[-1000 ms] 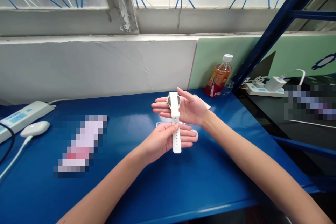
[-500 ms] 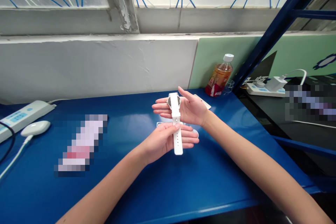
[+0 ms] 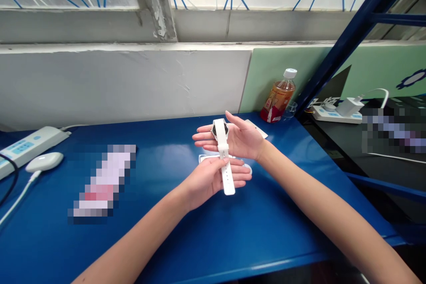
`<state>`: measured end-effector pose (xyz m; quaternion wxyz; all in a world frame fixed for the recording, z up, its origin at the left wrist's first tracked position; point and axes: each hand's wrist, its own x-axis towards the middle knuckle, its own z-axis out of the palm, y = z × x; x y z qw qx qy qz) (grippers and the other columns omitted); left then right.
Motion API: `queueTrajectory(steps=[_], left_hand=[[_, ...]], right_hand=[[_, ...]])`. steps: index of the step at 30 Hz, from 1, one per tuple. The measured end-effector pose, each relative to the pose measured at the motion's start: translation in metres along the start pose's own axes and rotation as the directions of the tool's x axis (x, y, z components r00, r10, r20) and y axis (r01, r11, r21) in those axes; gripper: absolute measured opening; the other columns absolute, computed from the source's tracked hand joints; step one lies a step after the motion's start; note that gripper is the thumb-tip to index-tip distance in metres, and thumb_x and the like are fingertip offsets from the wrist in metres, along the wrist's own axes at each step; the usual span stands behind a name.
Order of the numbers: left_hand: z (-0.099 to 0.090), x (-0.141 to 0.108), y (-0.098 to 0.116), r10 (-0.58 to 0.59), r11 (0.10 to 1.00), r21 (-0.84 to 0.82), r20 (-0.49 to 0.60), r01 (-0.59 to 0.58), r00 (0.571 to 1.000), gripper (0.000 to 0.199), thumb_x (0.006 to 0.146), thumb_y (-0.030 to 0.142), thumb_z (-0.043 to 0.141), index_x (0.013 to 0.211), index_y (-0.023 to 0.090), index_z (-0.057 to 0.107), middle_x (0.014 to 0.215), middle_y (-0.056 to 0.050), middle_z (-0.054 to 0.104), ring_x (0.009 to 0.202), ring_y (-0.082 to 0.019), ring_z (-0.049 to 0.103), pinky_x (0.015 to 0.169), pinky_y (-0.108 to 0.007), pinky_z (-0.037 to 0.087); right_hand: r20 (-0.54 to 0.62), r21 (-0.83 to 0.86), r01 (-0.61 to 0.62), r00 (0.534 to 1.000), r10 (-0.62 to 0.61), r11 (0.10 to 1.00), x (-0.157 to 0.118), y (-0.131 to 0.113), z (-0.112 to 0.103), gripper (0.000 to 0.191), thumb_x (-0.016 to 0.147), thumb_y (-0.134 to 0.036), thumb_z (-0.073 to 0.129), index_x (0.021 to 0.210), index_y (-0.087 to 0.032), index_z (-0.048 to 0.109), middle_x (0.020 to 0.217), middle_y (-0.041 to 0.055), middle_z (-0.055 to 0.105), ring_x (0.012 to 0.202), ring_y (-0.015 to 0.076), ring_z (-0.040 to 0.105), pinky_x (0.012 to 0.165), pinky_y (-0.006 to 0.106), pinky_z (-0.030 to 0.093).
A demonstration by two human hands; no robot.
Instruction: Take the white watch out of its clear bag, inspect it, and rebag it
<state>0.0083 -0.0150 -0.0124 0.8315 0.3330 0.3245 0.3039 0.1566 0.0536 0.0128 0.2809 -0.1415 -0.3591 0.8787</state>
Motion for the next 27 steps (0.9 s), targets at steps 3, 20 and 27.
queueTrajectory(steps=[3, 20, 27], left_hand=[[0.001, 0.000, -0.002, -0.010, 0.999, -0.044, 0.006, 0.010, 1.000, 0.028, 0.094, 0.015, 0.045, 0.107, 0.001, 0.066, 0.111, -0.026, 0.070, 0.101, -0.033, 0.070, 0.091, -0.044, 0.052], [0.003, -0.002, -0.002, 0.003, 0.998, -0.069, 0.023, -0.001, 1.000, 0.030, 0.091, 0.011, 0.043, 0.106, 0.000, 0.067, 0.108, -0.025, 0.071, 0.100, -0.033, 0.071, 0.091, -0.045, 0.051], [-0.003, -0.001, -0.001, 0.016, 0.989, -0.147, 0.095, -0.002, 0.995, 0.042, 0.093, 0.025, 0.040, 0.111, -0.003, 0.065, 0.111, -0.028, 0.069, 0.103, -0.035, 0.069, 0.094, -0.047, 0.048]], right_hand=[[0.015, 0.000, -0.006, 1.000, 0.006, 1.000, 0.000, 0.000, -0.002, 0.065, 0.102, -0.049, 0.017, 0.122, -0.002, 0.058, 0.130, 0.0223, 0.062, 0.116, 0.0258, 0.063, 0.110, 0.042, 0.037], [0.058, 0.041, -0.014, 0.998, 0.012, 0.999, -0.002, -0.004, -0.003, 0.065, 0.102, -0.041, 0.007, 0.127, -0.007, 0.056, 0.117, 0.0152, 0.068, 0.106, 0.0282, 0.066, 0.101, 0.049, 0.043], [0.023, 0.027, 0.092, 0.995, -0.092, 0.995, -0.005, -0.010, -0.009, 0.047, 0.103, -0.032, 0.022, 0.117, -0.010, 0.061, 0.094, 0.0089, 0.071, 0.095, 0.0224, 0.069, 0.095, 0.040, 0.049]])
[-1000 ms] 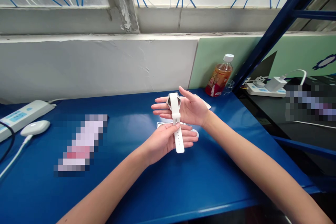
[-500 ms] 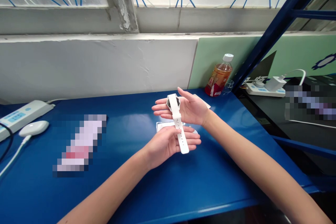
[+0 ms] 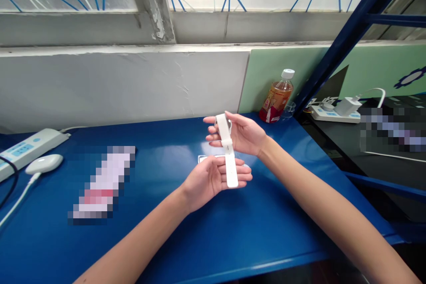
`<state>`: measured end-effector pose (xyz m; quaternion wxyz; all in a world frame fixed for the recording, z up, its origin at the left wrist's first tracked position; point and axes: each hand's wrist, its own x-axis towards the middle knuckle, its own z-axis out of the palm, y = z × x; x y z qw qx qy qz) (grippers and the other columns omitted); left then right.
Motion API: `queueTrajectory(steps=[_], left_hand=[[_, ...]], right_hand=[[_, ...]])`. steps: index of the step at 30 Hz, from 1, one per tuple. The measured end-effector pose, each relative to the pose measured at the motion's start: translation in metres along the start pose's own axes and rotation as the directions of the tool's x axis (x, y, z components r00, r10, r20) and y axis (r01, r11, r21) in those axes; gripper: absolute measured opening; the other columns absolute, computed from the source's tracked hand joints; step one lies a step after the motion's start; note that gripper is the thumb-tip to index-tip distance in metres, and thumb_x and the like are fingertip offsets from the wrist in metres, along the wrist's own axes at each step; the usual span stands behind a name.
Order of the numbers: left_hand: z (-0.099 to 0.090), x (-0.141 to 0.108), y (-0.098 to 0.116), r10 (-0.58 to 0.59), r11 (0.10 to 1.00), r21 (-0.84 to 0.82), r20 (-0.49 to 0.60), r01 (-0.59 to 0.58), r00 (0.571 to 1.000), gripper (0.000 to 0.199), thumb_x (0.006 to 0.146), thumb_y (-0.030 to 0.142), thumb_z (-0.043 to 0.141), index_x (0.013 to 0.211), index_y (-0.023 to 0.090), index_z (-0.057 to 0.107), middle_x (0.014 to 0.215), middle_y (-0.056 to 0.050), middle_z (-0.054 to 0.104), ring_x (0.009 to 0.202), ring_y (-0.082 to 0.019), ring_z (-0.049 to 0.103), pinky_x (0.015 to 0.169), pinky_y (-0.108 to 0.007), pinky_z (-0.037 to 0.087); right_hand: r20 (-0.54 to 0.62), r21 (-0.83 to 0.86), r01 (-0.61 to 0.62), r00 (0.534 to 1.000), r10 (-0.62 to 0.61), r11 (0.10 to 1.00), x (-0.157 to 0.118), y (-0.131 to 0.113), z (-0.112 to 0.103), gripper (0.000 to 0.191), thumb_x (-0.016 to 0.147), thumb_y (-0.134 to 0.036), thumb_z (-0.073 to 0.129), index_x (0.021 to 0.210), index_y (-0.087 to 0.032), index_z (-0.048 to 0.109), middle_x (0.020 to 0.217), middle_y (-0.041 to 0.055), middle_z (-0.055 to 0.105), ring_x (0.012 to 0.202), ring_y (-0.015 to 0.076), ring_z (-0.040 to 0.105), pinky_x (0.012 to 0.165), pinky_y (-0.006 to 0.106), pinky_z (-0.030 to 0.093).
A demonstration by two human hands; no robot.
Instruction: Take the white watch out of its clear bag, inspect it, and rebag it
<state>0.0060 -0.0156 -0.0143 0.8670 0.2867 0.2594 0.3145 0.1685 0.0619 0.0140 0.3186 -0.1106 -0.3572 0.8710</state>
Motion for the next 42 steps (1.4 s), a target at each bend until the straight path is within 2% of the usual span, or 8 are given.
queueTrajectory(steps=[5, 9, 12, 17, 23, 27, 33, 42], left_hand=[[0.002, -0.002, 0.005, 0.003, 0.986, -0.164, -0.041, -0.009, 0.999, 0.063, 0.098, 0.047, 0.032, 0.109, -0.005, 0.065, 0.106, -0.028, 0.070, 0.101, -0.034, 0.069, 0.098, -0.045, 0.045], [0.007, -0.003, 0.008, 0.003, 0.976, -0.216, -0.129, -0.031, 0.992, 0.067, 0.097, 0.053, 0.034, 0.114, -0.006, 0.061, 0.114, -0.030, 0.067, 0.108, -0.034, 0.067, 0.101, -0.044, 0.044], [0.009, -0.003, 0.008, 0.052, 0.976, -0.201, -0.145, -0.081, 0.988, 0.067, 0.097, 0.054, 0.035, 0.118, -0.005, 0.059, 0.122, -0.030, 0.063, 0.117, -0.038, 0.061, 0.104, -0.046, 0.041], [0.012, -0.003, 0.008, 0.209, 0.966, -0.128, -0.136, -0.226, 0.968, 0.056, 0.097, 0.052, 0.041, 0.116, 0.004, 0.062, 0.118, -0.023, 0.067, 0.122, -0.037, 0.058, 0.106, -0.049, 0.039], [0.008, -0.002, 0.003, 0.283, 0.950, 0.165, -0.085, -0.267, 0.955, 0.034, 0.083, 0.034, 0.073, 0.106, 0.010, 0.067, 0.097, -0.014, 0.074, 0.096, -0.029, 0.070, 0.091, -0.041, 0.051], [0.006, -0.004, 0.001, 0.188, 0.960, 0.220, -0.042, -0.174, 0.981, 0.027, 0.086, 0.030, 0.070, 0.102, 0.007, 0.068, 0.079, -0.010, 0.073, 0.075, -0.022, 0.072, 0.077, -0.035, 0.055], [0.009, -0.006, -0.001, 0.022, 0.981, 0.192, 0.081, -0.037, 0.996, 0.032, 0.094, 0.034, 0.056, 0.106, 0.006, 0.066, 0.087, -0.017, 0.075, 0.079, -0.026, 0.074, 0.078, -0.036, 0.055], [0.005, 0.000, 0.001, 0.196, 0.951, 0.260, -0.086, -0.168, 0.977, 0.040, 0.093, 0.042, 0.061, 0.107, 0.006, 0.067, 0.109, -0.022, 0.072, 0.103, -0.032, 0.069, 0.093, -0.043, 0.050]], right_hand=[[-0.205, 0.018, 0.307, 0.933, -0.297, 0.951, -0.003, -0.018, 0.001, 0.025, 0.101, -0.029, 0.041, 0.089, -0.022, 0.061, 0.073, -0.0023, 0.067, 0.086, 0.0128, 0.069, 0.095, 0.030, 0.050], [-0.283, -0.030, 0.392, 0.879, -0.384, 0.920, 0.000, -0.019, 0.003, 0.020, 0.099, -0.034, 0.050, 0.082, -0.025, 0.059, 0.072, -0.0044, 0.069, 0.091, 0.0127, 0.070, 0.097, 0.029, 0.049], [-0.261, -0.203, 0.352, 0.880, -0.397, 0.914, 0.003, -0.010, 0.005, 0.020, 0.089, -0.044, 0.064, 0.084, -0.025, 0.058, 0.078, -0.0028, 0.074, 0.094, 0.0167, 0.071, 0.096, 0.034, 0.050], [-0.135, -0.501, 0.199, 0.943, -0.304, 0.842, 0.004, 0.005, 0.015, 0.030, 0.085, -0.051, 0.067, 0.087, -0.023, 0.054, 0.085, 0.0031, 0.077, 0.097, 0.0208, 0.071, 0.087, 0.036, 0.052], [-0.104, -0.694, 0.079, 0.972, -0.209, 0.715, -0.002, 0.007, 0.030, 0.027, 0.091, -0.046, 0.060, 0.084, -0.021, 0.052, 0.109, 0.0079, 0.072, 0.109, 0.0230, 0.065, 0.073, 0.027, 0.053], [-0.089, -0.622, 0.057, 0.986, -0.142, 0.781, -0.001, 0.010, 0.029, 0.024, 0.091, -0.042, 0.062, 0.085, -0.020, 0.055, 0.119, 0.0091, 0.069, 0.116, 0.0237, 0.062, 0.083, 0.031, 0.054], [0.033, -0.273, 0.034, 0.999, -0.025, 0.962, 0.002, 0.017, 0.021, 0.026, 0.085, -0.029, 0.072, 0.106, -0.017, 0.063, 0.120, 0.0118, 0.069, 0.112, 0.0231, 0.066, 0.104, 0.041, 0.044], [0.004, -0.310, 0.073, 0.997, -0.075, 0.948, 0.000, 0.003, 0.008, 0.035, 0.083, -0.016, 0.068, 0.118, -0.014, 0.065, 0.124, 0.0134, 0.068, 0.115, 0.0246, 0.064, 0.108, 0.042, 0.041]])
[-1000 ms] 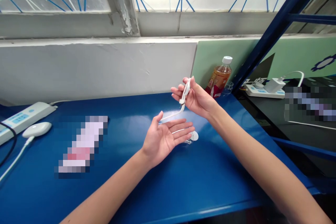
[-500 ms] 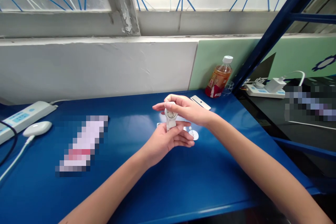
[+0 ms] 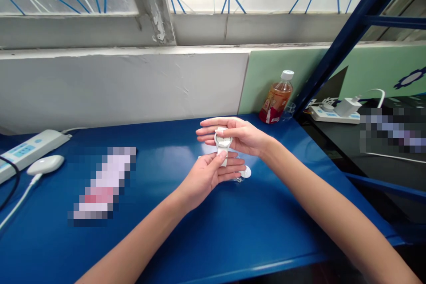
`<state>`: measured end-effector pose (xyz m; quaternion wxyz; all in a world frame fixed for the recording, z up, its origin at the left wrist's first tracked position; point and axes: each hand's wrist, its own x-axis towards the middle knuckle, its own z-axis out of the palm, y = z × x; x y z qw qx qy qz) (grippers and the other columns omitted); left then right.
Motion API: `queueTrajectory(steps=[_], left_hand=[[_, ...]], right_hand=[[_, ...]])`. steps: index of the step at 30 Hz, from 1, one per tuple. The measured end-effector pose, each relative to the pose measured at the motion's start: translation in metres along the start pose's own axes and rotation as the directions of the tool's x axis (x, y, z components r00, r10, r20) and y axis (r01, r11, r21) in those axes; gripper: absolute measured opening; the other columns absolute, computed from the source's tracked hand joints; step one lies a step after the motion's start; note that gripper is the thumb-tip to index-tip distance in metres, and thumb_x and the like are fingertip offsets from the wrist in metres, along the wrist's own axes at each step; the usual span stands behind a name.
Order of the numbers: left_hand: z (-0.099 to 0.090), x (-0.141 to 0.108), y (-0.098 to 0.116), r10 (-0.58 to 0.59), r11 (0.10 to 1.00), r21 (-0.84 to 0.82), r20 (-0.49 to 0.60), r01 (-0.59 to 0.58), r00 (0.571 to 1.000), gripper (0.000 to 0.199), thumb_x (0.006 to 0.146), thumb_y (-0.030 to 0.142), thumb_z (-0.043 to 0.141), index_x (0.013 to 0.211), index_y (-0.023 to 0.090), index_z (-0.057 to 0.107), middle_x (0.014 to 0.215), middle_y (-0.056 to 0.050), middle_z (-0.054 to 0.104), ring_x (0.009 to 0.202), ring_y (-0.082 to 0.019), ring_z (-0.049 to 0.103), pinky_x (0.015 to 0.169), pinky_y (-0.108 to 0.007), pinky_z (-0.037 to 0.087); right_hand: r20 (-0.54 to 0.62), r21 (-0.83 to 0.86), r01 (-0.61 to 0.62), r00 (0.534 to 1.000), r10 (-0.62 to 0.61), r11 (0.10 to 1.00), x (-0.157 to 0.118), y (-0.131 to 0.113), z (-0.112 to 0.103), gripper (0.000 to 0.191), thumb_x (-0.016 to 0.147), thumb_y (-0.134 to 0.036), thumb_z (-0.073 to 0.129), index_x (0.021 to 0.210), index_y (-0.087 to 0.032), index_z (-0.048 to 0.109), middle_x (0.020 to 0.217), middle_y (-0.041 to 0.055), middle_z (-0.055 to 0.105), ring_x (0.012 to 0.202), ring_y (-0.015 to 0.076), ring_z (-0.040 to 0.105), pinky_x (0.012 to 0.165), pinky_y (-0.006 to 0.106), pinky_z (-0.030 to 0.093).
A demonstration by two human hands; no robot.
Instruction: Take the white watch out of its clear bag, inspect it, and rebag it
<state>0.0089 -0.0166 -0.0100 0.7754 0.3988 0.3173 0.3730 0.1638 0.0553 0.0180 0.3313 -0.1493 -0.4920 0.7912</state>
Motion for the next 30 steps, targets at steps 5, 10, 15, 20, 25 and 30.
queueTrajectory(steps=[5, 10, 15, 20, 25, 30], left_hand=[[0.0016, -0.0009, -0.0012, -0.053, 0.999, 0.005, 0.007, 0.053, 0.999, 0.038, 0.096, 0.039, 0.057, 0.110, 0.005, 0.065, 0.108, -0.023, 0.072, 0.105, -0.033, 0.069, 0.094, -0.044, 0.051], [0.0062, -0.0026, -0.0022, -0.076, 0.997, 0.008, -0.049, 0.076, 0.996, 0.039, 0.094, 0.041, 0.059, 0.105, 0.005, 0.066, 0.106, -0.024, 0.072, 0.102, -0.034, 0.070, 0.093, -0.045, 0.052], [0.0070, -0.0028, -0.0018, -0.080, 0.997, 0.002, -0.053, 0.080, 0.995, 0.039, 0.093, 0.042, 0.061, 0.104, 0.005, 0.066, 0.105, -0.024, 0.072, 0.102, -0.035, 0.070, 0.093, -0.047, 0.052], [0.0053, -0.0025, -0.0030, -0.095, 0.996, -0.005, -0.038, 0.094, 0.995, 0.040, 0.095, 0.041, 0.058, 0.106, 0.003, 0.066, 0.107, -0.026, 0.071, 0.103, -0.036, 0.070, 0.092, -0.048, 0.052], [0.0061, -0.0017, -0.0029, -0.098, 0.995, -0.006, -0.049, 0.098, 0.994, 0.042, 0.095, 0.043, 0.058, 0.105, 0.004, 0.066, 0.105, -0.025, 0.072, 0.101, -0.034, 0.071, 0.091, -0.046, 0.053], [0.0073, -0.0020, -0.0016, -0.110, 0.994, -0.015, -0.069, 0.109, 0.991, 0.042, 0.094, 0.044, 0.058, 0.102, 0.004, 0.067, 0.103, -0.024, 0.073, 0.099, -0.033, 0.071, 0.090, -0.045, 0.054]], right_hand=[[-0.019, 0.089, -0.024, 0.999, 0.026, 0.996, 0.0031, 0.0021, 0.0014, 0.032, 0.094, -0.028, 0.051, 0.118, -0.013, 0.065, 0.124, 0.0127, 0.068, 0.124, 0.0227, 0.058, 0.113, 0.041, 0.034], [0.016, 0.157, -0.091, 0.996, 0.089, 0.983, 0.0022, -0.0019, 0.0054, 0.054, 0.099, -0.051, 0.032, 0.121, -0.013, 0.063, 0.136, 0.0147, 0.059, 0.129, 0.0260, 0.053, 0.111, 0.044, 0.035], [0.030, 0.196, -0.097, 0.995, 0.093, 0.976, 0.0000, -0.0053, 0.0065, 0.075, 0.095, -0.066, 0.020, 0.123, -0.011, 0.062, 0.140, 0.0172, 0.056, 0.129, 0.0292, 0.053, 0.109, 0.045, 0.037], [0.047, 0.234, -0.098, 0.995, 0.089, 0.967, -0.0009, -0.0043, 0.0065, 0.083, 0.093, -0.070, 0.016, 0.126, -0.008, 0.058, 0.139, 0.0194, 0.056, 0.126, 0.0311, 0.055, 0.110, 0.047, 0.036], [0.071, 0.244, -0.099, 0.994, 0.084, 0.965, -0.0005, -0.0032, 0.0046, 0.085, 0.093, -0.070, 0.012, 0.127, -0.008, 0.058, 0.140, 0.0188, 0.055, 0.127, 0.0318, 0.054, 0.110, 0.047, 0.034], [0.068, 0.236, -0.096, 0.994, 0.082, 0.967, -0.0010, -0.0044, 0.0060, 0.086, 0.092, -0.071, 0.010, 0.127, -0.008, 0.058, 0.141, 0.0185, 0.054, 0.129, 0.0313, 0.052, 0.110, 0.047, 0.034]])
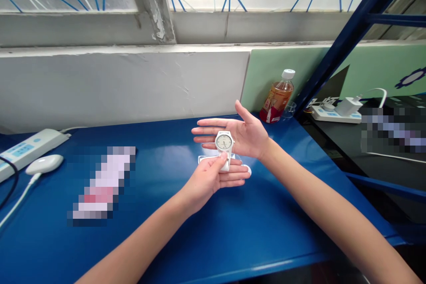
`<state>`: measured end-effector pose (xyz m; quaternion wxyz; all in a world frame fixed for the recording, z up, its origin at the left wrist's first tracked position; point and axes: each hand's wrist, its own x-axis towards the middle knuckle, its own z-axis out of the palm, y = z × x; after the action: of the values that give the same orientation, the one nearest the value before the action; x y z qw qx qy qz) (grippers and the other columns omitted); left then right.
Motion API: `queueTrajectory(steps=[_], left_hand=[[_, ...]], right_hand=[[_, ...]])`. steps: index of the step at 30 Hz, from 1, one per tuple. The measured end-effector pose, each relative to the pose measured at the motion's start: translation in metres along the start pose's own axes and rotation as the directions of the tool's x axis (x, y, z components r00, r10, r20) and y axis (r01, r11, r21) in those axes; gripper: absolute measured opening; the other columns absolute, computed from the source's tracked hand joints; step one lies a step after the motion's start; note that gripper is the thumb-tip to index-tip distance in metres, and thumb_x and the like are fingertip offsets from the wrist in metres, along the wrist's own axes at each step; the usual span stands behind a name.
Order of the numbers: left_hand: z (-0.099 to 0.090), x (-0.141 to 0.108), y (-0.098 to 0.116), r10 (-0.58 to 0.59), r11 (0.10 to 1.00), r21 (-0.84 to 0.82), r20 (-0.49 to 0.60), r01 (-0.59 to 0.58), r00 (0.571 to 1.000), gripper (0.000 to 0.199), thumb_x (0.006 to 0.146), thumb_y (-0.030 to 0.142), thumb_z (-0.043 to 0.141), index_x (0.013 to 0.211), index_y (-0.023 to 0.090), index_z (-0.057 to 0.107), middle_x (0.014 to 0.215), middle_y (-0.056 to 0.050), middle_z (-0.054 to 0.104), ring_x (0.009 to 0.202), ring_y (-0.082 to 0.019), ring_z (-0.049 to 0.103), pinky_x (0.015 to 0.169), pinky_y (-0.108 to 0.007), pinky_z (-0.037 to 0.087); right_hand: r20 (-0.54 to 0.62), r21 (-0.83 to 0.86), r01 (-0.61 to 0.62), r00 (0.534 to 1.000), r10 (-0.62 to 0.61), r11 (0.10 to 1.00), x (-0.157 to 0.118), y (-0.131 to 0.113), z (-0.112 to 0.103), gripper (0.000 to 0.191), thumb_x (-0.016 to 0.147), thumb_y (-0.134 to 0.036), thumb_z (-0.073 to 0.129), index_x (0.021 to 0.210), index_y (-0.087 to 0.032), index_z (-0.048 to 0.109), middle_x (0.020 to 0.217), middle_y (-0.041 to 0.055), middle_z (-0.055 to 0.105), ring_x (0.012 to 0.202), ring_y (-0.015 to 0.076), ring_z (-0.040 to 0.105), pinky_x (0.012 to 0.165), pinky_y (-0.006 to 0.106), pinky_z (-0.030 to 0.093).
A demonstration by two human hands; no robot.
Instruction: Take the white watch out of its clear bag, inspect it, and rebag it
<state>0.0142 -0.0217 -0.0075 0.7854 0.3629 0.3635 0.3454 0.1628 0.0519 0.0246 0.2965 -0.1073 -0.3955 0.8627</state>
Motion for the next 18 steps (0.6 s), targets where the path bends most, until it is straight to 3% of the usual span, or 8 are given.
queueTrajectory(steps=[7, 9, 11, 13, 15, 17, 18], left_hand=[[0.001, 0.002, -0.002, 0.066, 0.997, 0.050, 0.000, -0.066, 0.998, 0.046, 0.089, 0.049, 0.064, 0.103, 0.005, 0.065, 0.101, -0.022, 0.074, 0.098, -0.034, 0.072, 0.092, -0.047, 0.053], [-0.002, 0.003, -0.003, 0.176, 0.980, 0.108, -0.058, -0.169, 0.983, 0.046, 0.089, 0.050, 0.063, 0.102, 0.006, 0.063, 0.101, -0.021, 0.074, 0.098, -0.032, 0.072, 0.092, -0.046, 0.053], [-0.008, 0.005, -0.002, 0.350, 0.922, 0.231, -0.149, -0.311, 0.925, 0.043, 0.092, 0.050, 0.059, 0.103, 0.008, 0.062, 0.102, -0.018, 0.074, 0.100, -0.030, 0.071, 0.093, -0.043, 0.053], [-0.016, 0.006, -0.001, 0.543, 0.792, 0.454, -0.218, -0.408, 0.811, 0.040, 0.094, 0.049, 0.054, 0.104, 0.011, 0.063, 0.103, -0.015, 0.074, 0.100, -0.028, 0.071, 0.092, -0.040, 0.053], [-0.025, 0.006, 0.001, 0.693, 0.584, 0.715, -0.195, -0.383, 0.694, 0.036, 0.097, 0.046, 0.050, 0.104, 0.014, 0.065, 0.104, -0.011, 0.073, 0.098, -0.026, 0.071, 0.089, -0.037, 0.054], [-0.032, 0.006, 0.001, 0.772, 0.340, 0.895, -0.090, -0.289, 0.630, 0.030, 0.099, 0.040, 0.049, 0.104, 0.017, 0.067, 0.098, -0.008, 0.074, 0.090, -0.023, 0.072, 0.084, -0.035, 0.055], [-0.034, 0.006, 0.000, 0.795, 0.225, 0.934, -0.012, -0.277, 0.607, 0.028, 0.099, 0.036, 0.048, 0.109, 0.018, 0.066, 0.099, -0.007, 0.074, 0.089, -0.023, 0.071, 0.083, -0.034, 0.055]], right_hand=[[-0.073, -0.158, 0.001, 0.997, -0.013, 0.987, 0.003, 0.000, 0.000, 0.076, 0.091, -0.073, 0.023, 0.121, -0.015, 0.063, 0.136, 0.0145, 0.059, 0.125, 0.0298, 0.056, 0.106, 0.045, 0.040], [-0.127, -0.275, 0.043, 0.989, -0.080, 0.960, 0.004, -0.002, -0.002, 0.061, 0.093, -0.066, 0.036, 0.117, -0.017, 0.066, 0.130, 0.0129, 0.064, 0.122, 0.0284, 0.058, 0.105, 0.044, 0.042], [-0.197, -0.409, 0.118, 0.957, -0.214, 0.905, 0.002, -0.005, -0.002, 0.042, 0.094, -0.052, 0.050, 0.112, -0.019, 0.068, 0.124, 0.0108, 0.068, 0.119, 0.0256, 0.060, 0.104, 0.041, 0.043], [-0.250, -0.533, 0.192, 0.895, -0.370, 0.824, -0.004, -0.008, 0.000, 0.030, 0.092, -0.041, 0.057, 0.110, -0.020, 0.069, 0.120, 0.0088, 0.069, 0.116, 0.0227, 0.061, 0.103, 0.039, 0.044], [-0.282, -0.664, 0.197, 0.827, -0.486, 0.721, -0.016, -0.007, 0.002, 0.027, 0.092, -0.039, 0.057, 0.108, -0.021, 0.069, 0.110, 0.0070, 0.071, 0.107, 0.0196, 0.064, 0.095, 0.036, 0.049], [-0.282, -0.782, 0.132, 0.796, -0.535, 0.609, -0.031, 0.000, 0.004, 0.029, 0.092, -0.040, 0.057, 0.107, -0.019, 0.070, 0.089, 0.0045, 0.071, 0.084, 0.0159, 0.065, 0.080, 0.031, 0.053], [-0.278, -0.813, 0.094, 0.804, -0.526, 0.574, -0.038, 0.006, 0.004, 0.031, 0.093, -0.040, 0.057, 0.111, -0.019, 0.069, 0.082, 0.0033, 0.069, 0.075, 0.0144, 0.064, 0.072, 0.029, 0.053]])
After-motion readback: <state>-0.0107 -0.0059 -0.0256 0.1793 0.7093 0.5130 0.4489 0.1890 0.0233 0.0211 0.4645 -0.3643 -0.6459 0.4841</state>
